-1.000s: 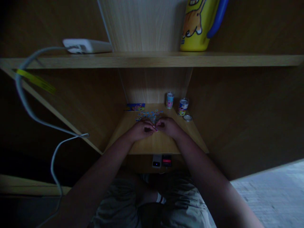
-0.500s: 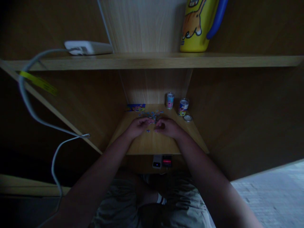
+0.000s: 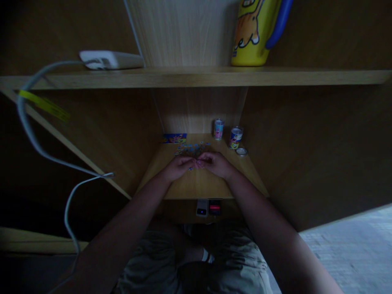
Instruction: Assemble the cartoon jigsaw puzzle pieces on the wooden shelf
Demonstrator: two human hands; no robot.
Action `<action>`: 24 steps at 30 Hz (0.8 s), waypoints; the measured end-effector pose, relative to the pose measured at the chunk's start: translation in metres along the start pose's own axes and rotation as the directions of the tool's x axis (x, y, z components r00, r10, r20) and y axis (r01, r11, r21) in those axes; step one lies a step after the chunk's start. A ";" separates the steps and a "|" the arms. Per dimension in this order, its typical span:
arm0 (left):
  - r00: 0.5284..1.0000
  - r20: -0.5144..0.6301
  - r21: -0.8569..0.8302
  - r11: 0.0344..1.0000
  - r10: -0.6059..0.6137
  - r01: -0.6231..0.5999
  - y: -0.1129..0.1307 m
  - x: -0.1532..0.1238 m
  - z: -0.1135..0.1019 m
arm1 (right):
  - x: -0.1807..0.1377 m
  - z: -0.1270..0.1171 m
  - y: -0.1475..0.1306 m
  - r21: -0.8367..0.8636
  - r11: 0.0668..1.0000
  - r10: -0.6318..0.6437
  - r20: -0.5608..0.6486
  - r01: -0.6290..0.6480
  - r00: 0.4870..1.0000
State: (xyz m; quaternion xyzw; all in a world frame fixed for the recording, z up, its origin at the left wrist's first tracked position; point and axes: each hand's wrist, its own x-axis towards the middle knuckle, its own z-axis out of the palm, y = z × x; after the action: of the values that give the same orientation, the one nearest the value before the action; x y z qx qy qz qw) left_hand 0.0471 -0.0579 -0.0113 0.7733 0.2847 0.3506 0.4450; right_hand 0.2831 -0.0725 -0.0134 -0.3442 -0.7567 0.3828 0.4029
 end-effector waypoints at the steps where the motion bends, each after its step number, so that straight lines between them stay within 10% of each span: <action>1: 1.000 0.014 -0.003 1.000 -0.003 0.003 0.001 0.000 0.000 | 0.000 0.000 0.000 0.008 1.000 0.010 0.002 -0.010 1.000; 9: 0.947 -0.310 0.089 0.994 0.084 -0.059 -0.004 0.006 -0.002 | 0.003 -0.002 0.007 0.038 0.997 0.067 -0.141 -0.062 0.988; 24: 0.989 -0.119 0.050 0.995 0.089 -0.084 -0.007 0.003 -0.001 | 0.002 -0.004 0.016 -0.084 0.996 0.018 -0.130 -0.029 0.991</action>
State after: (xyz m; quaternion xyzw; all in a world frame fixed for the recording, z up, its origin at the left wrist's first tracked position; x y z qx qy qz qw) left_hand 0.0473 -0.0520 -0.0160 0.7720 0.2851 0.4093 0.3940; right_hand 0.2890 -0.0621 -0.0249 -0.3940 -0.7407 0.3317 0.4313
